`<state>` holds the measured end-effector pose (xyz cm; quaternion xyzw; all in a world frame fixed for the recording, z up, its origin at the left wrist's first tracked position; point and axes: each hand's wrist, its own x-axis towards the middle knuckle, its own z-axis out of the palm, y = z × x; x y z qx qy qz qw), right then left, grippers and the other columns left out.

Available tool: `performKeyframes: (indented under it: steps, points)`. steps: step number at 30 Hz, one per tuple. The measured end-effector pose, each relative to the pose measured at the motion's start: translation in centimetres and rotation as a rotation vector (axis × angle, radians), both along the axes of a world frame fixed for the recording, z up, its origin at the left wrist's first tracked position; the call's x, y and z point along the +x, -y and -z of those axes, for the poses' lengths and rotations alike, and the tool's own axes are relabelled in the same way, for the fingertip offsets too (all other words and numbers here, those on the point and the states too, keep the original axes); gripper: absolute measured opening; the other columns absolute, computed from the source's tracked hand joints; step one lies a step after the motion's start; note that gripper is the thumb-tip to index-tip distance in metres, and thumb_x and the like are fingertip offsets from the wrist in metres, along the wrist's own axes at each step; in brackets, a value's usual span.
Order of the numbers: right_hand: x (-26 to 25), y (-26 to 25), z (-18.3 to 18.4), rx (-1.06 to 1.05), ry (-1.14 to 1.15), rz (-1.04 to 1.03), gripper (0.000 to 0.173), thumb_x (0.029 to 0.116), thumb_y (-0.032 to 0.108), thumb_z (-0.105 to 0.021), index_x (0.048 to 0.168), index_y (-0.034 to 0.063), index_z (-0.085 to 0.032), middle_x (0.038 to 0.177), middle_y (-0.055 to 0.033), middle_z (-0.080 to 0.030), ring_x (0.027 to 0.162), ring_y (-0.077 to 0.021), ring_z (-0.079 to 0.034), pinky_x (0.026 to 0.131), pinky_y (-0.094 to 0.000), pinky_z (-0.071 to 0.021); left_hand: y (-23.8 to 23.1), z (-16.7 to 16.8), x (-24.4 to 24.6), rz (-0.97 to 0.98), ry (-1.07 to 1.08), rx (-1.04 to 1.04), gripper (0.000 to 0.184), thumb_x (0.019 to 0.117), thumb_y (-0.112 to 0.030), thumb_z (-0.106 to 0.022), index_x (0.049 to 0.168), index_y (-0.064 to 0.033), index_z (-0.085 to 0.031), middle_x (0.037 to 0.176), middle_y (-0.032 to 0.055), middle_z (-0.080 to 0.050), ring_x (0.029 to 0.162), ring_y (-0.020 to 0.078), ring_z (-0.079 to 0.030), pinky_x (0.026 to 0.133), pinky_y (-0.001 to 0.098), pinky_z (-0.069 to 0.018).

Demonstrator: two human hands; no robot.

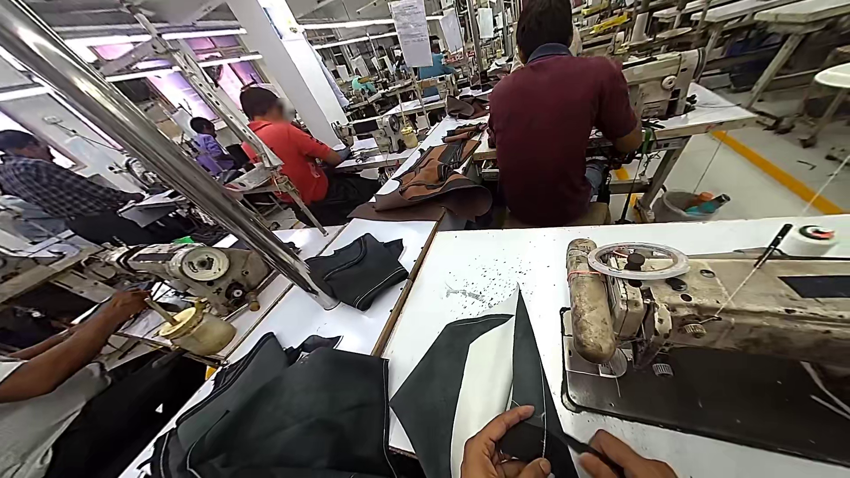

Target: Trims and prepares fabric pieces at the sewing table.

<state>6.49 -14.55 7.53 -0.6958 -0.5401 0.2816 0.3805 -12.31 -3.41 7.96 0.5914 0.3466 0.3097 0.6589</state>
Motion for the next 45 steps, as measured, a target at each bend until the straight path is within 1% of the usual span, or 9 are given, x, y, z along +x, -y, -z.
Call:
performKeyframes:
  steps: [3,7,12,18,22,28,33,38,45]
  points:
    - [4.1,2.8,0.6,0.059,-0.02,0.22,0.033,0.1092,0.025,-0.048,0.107,-0.0053,-0.063,0.081,-0.016,-0.063,0.065,-0.0243,-0.061,0.06,-0.0447,-0.0514,0.1,0.1,0.3,-0.01,0.036,0.045,0.072,0.08,0.013,-0.077,0.145,0.0047,-0.049,0.142,0.019,-0.057,0.101,0.0292,-0.074,0.081,0.0451,-0.0671]
    - [13.6,8.2,1.9,-0.161,0.442,0.438,0.054,0.1102,0.042,-0.04,0.114,-0.0051,-0.065,0.102,-0.0278,-0.068,0.095,-0.0425,-0.068,0.081,-0.0623,-0.0516,-0.1,-0.8,2.6,0.477,0.259,0.114,0.1,0.0902,0.0,-0.069,0.16,0.004,0.003,0.147,0.0231,-0.054,0.124,0.0382,-0.064,0.103,0.0547,-0.0551]
    - [18.1,12.3,3.0,-0.16,0.711,0.523,0.056,0.1007,0.047,-0.057,0.135,0.0037,-0.063,0.132,-0.0339,-0.056,0.122,-0.053,-0.054,0.1,-0.0664,-0.0429,-4.6,-1.0,2.3,0.234,-0.237,0.736,0.057,0.0955,-0.026,-0.071,0.145,-0.0032,-0.055,0.137,0.0084,-0.065,0.124,0.0186,-0.064,0.106,0.0408,-0.0543]
    - [8.3,7.8,1.9,0.25,0.585,0.057,0.021,0.1026,0.01,-0.059,0.115,0.0057,-0.076,0.119,-0.0164,-0.073,0.116,-0.0303,-0.069,0.101,-0.0456,-0.0555,-11.4,0.7,-6.3,-0.226,-1.147,0.857,0.092,0.0908,-0.066,-0.06,0.155,-0.0014,-0.041,0.144,0.0313,-0.054,0.126,0.0527,-0.057,0.1,0.0722,-0.0438]
    - [5.5,3.7,5.9,0.139,0.643,-0.257,0.042,0.1086,0.036,-0.046,0.147,0.0225,-0.057,0.157,-0.0077,-0.05,0.149,-0.0295,-0.041,0.122,-0.0586,-0.0272,-11.6,4.8,-7.7,-0.134,-0.971,0.934,0.057,0.0945,-0.034,-0.063,0.144,-0.0073,-0.053,0.133,0.0191,-0.063,0.118,0.0405,-0.063,0.097,0.0592,-0.0511]
    - [0.6,2.0,6.0,-0.105,0.672,-0.189,0.069,0.1,0.07,-0.038,0.162,0.0395,-0.033,0.17,-0.0042,-0.027,0.156,-0.0361,-0.024,0.118,-0.0746,-0.0143,-15.6,-4.6,-6.7,-0.095,-0.861,1.135,0.013,0.0945,-0.006,-0.062,0.1,-0.0086,-0.073,0.1,0.0125,-0.071,0.095,0.0334,-0.07,0.08,0.0586,-0.0569]
    - [-2.9,-0.2,5.8,-0.109,0.726,-0.073,0.077,0.096,0.078,-0.033,0.159,0.0351,-0.042,0.166,-0.0084,-0.036,0.151,-0.0401,-0.034,0.116,-0.0762,-0.0157,-16.8,-6.4,0.0,-0.041,-1.146,1.23,0.026,0.0907,0.0,-0.067,0.116,0.0001,-0.073,0.143,0.0344,-0.052,0.135,0.0556,-0.046,0.111,0.074,-0.0346]
    - [-0.8,-0.2,4.3,-0.033,0.628,-0.086,0.091,0.0949,0.076,-0.042,0.157,0.01,-0.044,0.161,-0.0154,-0.043,0.148,-0.0341,-0.042,0.12,-0.0683,-0.0205,-2.4,0.8,1.7,0.292,-0.662,1.382,0.04,0.105,-0.014,-0.05,0.143,-0.006,-0.059,0.153,0.0106,-0.054,0.143,0.0235,-0.05,0.118,0.0457,-0.0414]
    - [0.4,-0.2,4.8,-0.081,0.661,-0.201,0.108,0.09,0.083,-0.04,0.161,0.0019,-0.032,0.167,-0.0147,-0.031,0.154,-0.0301,-0.031,0.124,-0.0627,-0.0177,0.5,8.6,-3.3,0.378,-0.804,1.235,0.08,0.1022,-0.061,-0.041,0.158,-0.0038,-0.036,0.166,0.0117,-0.035,0.154,0.025,-0.031,0.125,0.0503,-0.0234]
